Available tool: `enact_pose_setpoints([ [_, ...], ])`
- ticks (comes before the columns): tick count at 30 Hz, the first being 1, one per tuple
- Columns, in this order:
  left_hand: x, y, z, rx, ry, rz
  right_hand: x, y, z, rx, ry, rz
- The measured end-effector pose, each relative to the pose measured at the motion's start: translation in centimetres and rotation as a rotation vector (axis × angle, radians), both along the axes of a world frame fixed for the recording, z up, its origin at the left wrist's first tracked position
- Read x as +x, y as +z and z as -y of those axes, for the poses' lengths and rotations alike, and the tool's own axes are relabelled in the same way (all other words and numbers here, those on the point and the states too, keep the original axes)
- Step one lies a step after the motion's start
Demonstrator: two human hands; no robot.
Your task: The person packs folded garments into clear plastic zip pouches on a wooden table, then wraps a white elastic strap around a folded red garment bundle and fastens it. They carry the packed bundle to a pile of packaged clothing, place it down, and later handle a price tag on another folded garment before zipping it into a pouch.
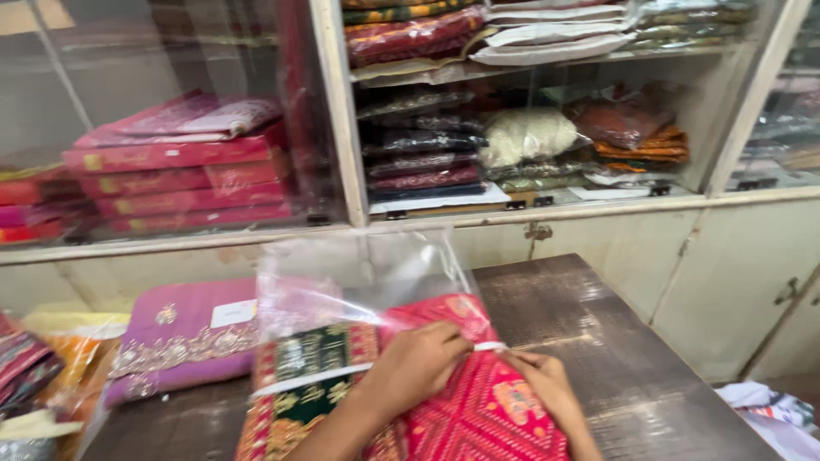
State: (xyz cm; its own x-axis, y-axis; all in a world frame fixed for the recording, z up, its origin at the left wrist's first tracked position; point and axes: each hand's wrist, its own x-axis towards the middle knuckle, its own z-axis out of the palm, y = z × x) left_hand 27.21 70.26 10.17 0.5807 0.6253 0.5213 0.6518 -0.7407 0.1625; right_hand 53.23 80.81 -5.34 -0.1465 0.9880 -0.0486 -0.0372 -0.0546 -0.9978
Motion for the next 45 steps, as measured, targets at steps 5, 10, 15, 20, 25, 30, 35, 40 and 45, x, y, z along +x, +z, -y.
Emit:
enact_pose_setpoints([
  [5,-10.1,-1.7,2.5,0.339,0.57,0.388,4.4,0.9,-1.5,-0.021,0.032,0.179],
  [10,-19.7,-6.2,5.3,-0.378,1.218,0.5,1.7,10.3,0.7,0.154,-0.133,1.154],
  [15,-19.8,-7.9,5.5,-0.461,0.839,0.686,-13.2,18.2,8.5,0.587,0.02,1.038],
  [20,-19.1,-7.1,6.1,-0.525,0.836,0.624,-25.0,19.4,18.5,0.582,0.49,1.129],
  [25,-19.2,-6.8,6.6,-0.555,0.395,1.137,-28.9,19.7,21.8,0.656,0.471,1.38],
  [30,-18.5,-7.4,6.8,-0.67,0.227,1.404,-33.1,14.6,20.9,0.384,0.262,2.0],
  [35,-17.7,-6.4,7.1,-0.612,0.152,1.426,-33.0,10.6,19.2,0.664,-0.348,2.093],
  [40,-16.9,-5.1,8.9,-0.804,0.097,1.462,-28.8,14.5,17.0,0.465,0.205,1.665],
  [45,-16.4,-5.0,9.4,-0.921,0.098,1.492,-27.0,15.1,17.3,0.753,0.084,1.578],
])
